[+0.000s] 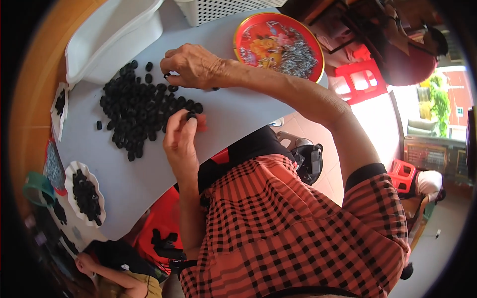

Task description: The person inserts small metal pieces from a tray into black rubber components by hand.

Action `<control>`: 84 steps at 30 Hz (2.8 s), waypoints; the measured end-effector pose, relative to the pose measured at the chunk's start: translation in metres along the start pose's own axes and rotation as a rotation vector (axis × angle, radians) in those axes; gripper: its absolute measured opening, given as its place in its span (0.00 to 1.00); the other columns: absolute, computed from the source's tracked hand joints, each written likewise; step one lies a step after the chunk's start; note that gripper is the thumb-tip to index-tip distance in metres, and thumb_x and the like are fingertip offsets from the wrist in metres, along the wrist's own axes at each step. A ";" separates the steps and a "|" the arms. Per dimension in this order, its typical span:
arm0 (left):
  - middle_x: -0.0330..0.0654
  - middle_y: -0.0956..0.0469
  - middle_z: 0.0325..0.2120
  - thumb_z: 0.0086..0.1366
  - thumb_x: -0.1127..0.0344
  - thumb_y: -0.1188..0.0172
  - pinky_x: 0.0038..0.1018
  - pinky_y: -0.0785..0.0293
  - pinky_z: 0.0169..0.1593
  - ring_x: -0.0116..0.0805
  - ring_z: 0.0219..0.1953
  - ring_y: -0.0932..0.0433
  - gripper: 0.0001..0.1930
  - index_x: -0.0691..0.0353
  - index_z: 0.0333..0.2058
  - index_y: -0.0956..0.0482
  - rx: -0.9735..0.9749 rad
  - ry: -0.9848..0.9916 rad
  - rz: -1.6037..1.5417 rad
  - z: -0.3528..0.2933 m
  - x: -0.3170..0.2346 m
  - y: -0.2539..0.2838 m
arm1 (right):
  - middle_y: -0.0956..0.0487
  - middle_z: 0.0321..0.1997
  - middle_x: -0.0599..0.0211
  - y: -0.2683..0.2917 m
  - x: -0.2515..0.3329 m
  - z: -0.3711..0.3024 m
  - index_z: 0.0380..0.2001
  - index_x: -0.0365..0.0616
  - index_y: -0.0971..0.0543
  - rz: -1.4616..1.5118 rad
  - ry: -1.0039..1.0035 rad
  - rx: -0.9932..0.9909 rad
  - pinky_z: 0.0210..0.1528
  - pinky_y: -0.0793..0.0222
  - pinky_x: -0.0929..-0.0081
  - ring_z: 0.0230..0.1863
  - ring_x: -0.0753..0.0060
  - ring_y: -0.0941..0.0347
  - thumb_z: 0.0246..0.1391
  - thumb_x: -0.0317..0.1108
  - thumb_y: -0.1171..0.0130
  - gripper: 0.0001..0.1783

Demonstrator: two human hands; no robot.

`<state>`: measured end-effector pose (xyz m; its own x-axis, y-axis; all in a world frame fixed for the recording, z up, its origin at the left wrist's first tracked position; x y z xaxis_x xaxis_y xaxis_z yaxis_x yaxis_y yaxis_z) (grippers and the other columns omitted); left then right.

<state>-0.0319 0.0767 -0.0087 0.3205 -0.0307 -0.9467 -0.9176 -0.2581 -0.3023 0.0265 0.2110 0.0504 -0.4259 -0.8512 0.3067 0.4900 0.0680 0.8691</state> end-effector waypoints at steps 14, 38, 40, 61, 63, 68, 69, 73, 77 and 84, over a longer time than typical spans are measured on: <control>0.45 0.22 0.34 0.65 0.72 0.47 0.27 0.26 0.41 0.30 0.34 0.25 0.11 0.69 0.45 0.28 0.023 -0.115 0.072 0.001 0.000 -0.001 | 0.20 0.33 0.57 0.112 -0.100 -0.136 0.34 0.36 0.21 -0.065 -0.262 -0.027 0.37 0.26 0.67 0.32 0.59 0.23 0.47 0.28 0.42 0.10; 0.45 0.21 0.32 0.65 0.70 0.45 0.25 0.26 0.39 0.28 0.32 0.23 0.11 0.70 0.43 0.27 0.071 -0.035 -0.118 -0.005 0.008 -0.017 | 0.20 0.31 0.69 0.024 0.022 -0.086 0.38 0.40 0.21 0.780 -0.348 0.041 0.42 0.28 0.80 0.34 0.82 0.25 0.52 0.25 0.41 0.09; 0.44 0.22 0.32 0.65 0.71 0.46 0.24 0.26 0.39 0.28 0.33 0.23 0.10 0.70 0.43 0.26 0.102 -0.049 -0.131 -0.005 0.008 -0.019 | 0.20 0.31 0.69 0.021 0.024 -0.088 0.38 0.40 0.21 0.790 -0.360 0.040 0.40 0.28 0.79 0.34 0.82 0.25 0.51 0.25 0.40 0.09; 0.43 0.21 0.31 0.65 0.68 0.46 0.24 0.28 0.40 0.27 0.32 0.25 0.11 0.70 0.42 0.27 0.026 -0.068 -0.066 -0.004 0.001 0.002 | 0.26 0.27 0.62 0.013 0.029 -0.065 0.31 0.39 0.24 -0.044 0.058 0.161 0.37 0.30 0.61 0.31 0.58 0.25 0.45 0.26 0.41 0.08; 0.43 0.21 0.31 0.65 0.69 0.46 0.24 0.28 0.40 0.27 0.32 0.25 0.11 0.70 0.42 0.27 0.027 -0.064 -0.057 -0.004 0.001 0.002 | 0.26 0.27 0.63 0.008 0.026 -0.063 0.31 0.40 0.24 -0.104 0.025 0.212 0.41 0.33 0.62 0.32 0.60 0.26 0.45 0.27 0.41 0.08; 0.44 0.21 0.32 0.65 0.69 0.46 0.25 0.27 0.41 0.28 0.33 0.23 0.11 0.70 0.44 0.27 0.076 -0.025 -0.148 -0.003 -0.006 -0.008 | 0.23 0.27 0.62 0.021 0.041 -0.066 0.30 0.39 0.25 0.107 0.014 0.258 0.36 0.29 0.67 0.31 0.61 0.23 0.44 0.25 0.41 0.07; 0.44 0.21 0.32 0.65 0.69 0.46 0.25 0.27 0.41 0.28 0.33 0.23 0.11 0.70 0.44 0.27 0.079 -0.025 -0.146 -0.002 -0.005 -0.008 | 0.23 0.27 0.62 0.021 0.042 -0.067 0.29 0.39 0.25 0.296 -0.015 0.277 0.35 0.27 0.69 0.30 0.62 0.22 0.44 0.24 0.42 0.06; 0.44 0.21 0.32 0.65 0.69 0.47 0.26 0.26 0.41 0.29 0.34 0.23 0.11 0.70 0.44 0.27 0.125 -0.022 -0.227 -0.002 -0.006 -0.010 | 0.20 0.27 0.67 0.024 0.031 -0.070 0.31 0.39 0.22 0.695 -0.206 0.293 0.36 0.26 0.77 0.30 0.77 0.22 0.46 0.24 0.41 0.06; 0.45 0.21 0.32 0.65 0.69 0.46 0.26 0.26 0.41 0.29 0.33 0.23 0.11 0.70 0.43 0.27 0.125 -0.066 -0.113 -0.001 -0.010 -0.011 | 0.19 0.26 0.65 0.004 0.012 -0.083 0.33 0.40 0.19 0.935 -0.424 0.230 0.36 0.26 0.76 0.30 0.76 0.22 0.46 0.29 0.41 0.09; 0.44 0.20 0.32 0.65 0.69 0.46 0.25 0.27 0.41 0.28 0.32 0.24 0.11 0.69 0.43 0.26 0.060 -0.111 0.004 -0.003 -0.008 -0.006 | 0.21 0.24 0.59 0.010 0.005 -0.054 0.29 0.38 0.20 0.264 -0.126 0.007 0.32 0.27 0.69 0.26 0.61 0.23 0.45 0.27 0.40 0.06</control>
<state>-0.0284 0.0760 0.0005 0.2916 0.0760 -0.9535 -0.9324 -0.2000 -0.3010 0.0702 0.1794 0.0403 -0.3759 -0.7319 0.5684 0.5914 0.2827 0.7552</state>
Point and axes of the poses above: each hand's wrist, its own z-axis towards the middle knuckle, its own y-axis out of the back of the hand, x = y × z, the point moved 8 cm from there along z, towards the middle knuckle
